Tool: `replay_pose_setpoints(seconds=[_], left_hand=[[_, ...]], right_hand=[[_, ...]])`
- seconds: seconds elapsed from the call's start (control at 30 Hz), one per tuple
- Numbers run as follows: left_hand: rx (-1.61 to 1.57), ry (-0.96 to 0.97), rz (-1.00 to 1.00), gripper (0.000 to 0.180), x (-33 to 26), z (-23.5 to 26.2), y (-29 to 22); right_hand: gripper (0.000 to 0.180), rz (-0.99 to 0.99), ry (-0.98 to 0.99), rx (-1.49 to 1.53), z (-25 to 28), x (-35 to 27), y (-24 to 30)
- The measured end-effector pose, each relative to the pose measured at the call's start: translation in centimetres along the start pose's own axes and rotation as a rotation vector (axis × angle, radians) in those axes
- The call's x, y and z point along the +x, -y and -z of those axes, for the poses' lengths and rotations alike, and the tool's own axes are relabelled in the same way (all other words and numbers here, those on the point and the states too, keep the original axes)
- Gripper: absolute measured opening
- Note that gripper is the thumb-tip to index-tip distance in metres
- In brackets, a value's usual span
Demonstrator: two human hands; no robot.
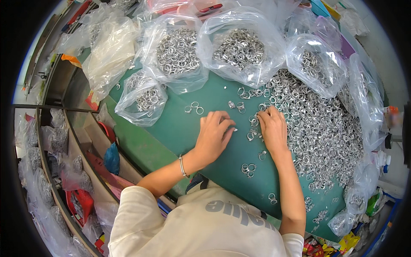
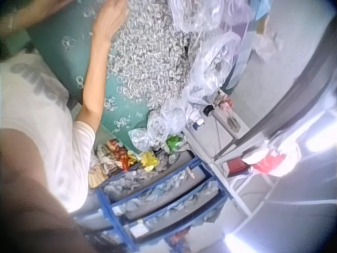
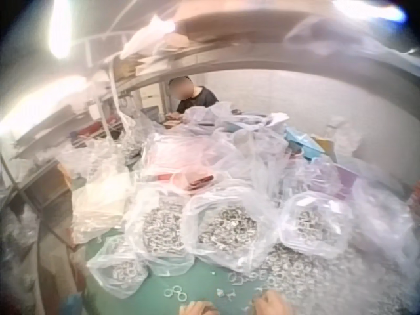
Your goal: The person sorts through a pile of small metal rings on a green work surface, picking up individual rings, inspecting them, and placing them into different bags or piles based on their type or size.
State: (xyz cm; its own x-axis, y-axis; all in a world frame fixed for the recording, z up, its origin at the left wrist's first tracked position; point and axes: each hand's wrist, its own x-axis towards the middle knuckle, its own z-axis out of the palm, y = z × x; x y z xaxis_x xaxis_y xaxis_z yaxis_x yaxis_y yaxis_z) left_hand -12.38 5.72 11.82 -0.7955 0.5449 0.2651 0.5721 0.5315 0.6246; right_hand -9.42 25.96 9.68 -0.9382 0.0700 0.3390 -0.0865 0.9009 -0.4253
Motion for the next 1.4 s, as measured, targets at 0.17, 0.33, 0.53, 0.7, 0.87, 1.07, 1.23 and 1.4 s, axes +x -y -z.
replay_pose_setpoints(seconds=[0.17, 0.33, 0.53, 0.7, 0.87, 1.07, 1.23, 1.4], left_hand=[[0.106, -0.205, 0.118, 0.034, -0.4, 1.4, 1.9], [0.27, -0.194, 0.285, 0.043, -0.4, 2.2, 5.3], [0.186, -0.154, 0.266, 0.03, -0.5, 2.5, 6.5], [0.09, -0.181, 0.206, 0.027, -1.2, 2.3, 6.6], [0.018, -0.161, 0.213, 0.031, -2.1, 2.9, 5.7], [-0.018, -0.108, 0.177, 0.031, -3.0, 3.3, 5.9], [-0.129, -0.151, 0.207, 0.033, -2.6, 3.5, 5.0], [0.123, -0.002, 0.101, 0.038, -3.2, 4.1, 4.1]], right_hand=[[0.004, 0.029, 0.011, -0.001, 0.6, 0.2, 0.4], [0.005, 0.055, -0.01, 0.017, 0.1, 0.4, 0.4], [0.008, -0.007, -0.073, 0.013, 0.9, 0.5, 1.1], [0.01, -0.064, 0.023, -0.124, -0.1, 1.1, 1.4], [0.011, -0.064, 0.058, -0.157, 0.1, 1.3, 1.3], [0.006, 0.189, -0.027, 0.123, 0.2, 1.6, 7.8], [0.007, 0.33, 0.126, 0.183, -4.9, 0.2, 11.2], [0.007, 0.167, 0.044, 0.281, -2.9, -0.1, 9.3]])
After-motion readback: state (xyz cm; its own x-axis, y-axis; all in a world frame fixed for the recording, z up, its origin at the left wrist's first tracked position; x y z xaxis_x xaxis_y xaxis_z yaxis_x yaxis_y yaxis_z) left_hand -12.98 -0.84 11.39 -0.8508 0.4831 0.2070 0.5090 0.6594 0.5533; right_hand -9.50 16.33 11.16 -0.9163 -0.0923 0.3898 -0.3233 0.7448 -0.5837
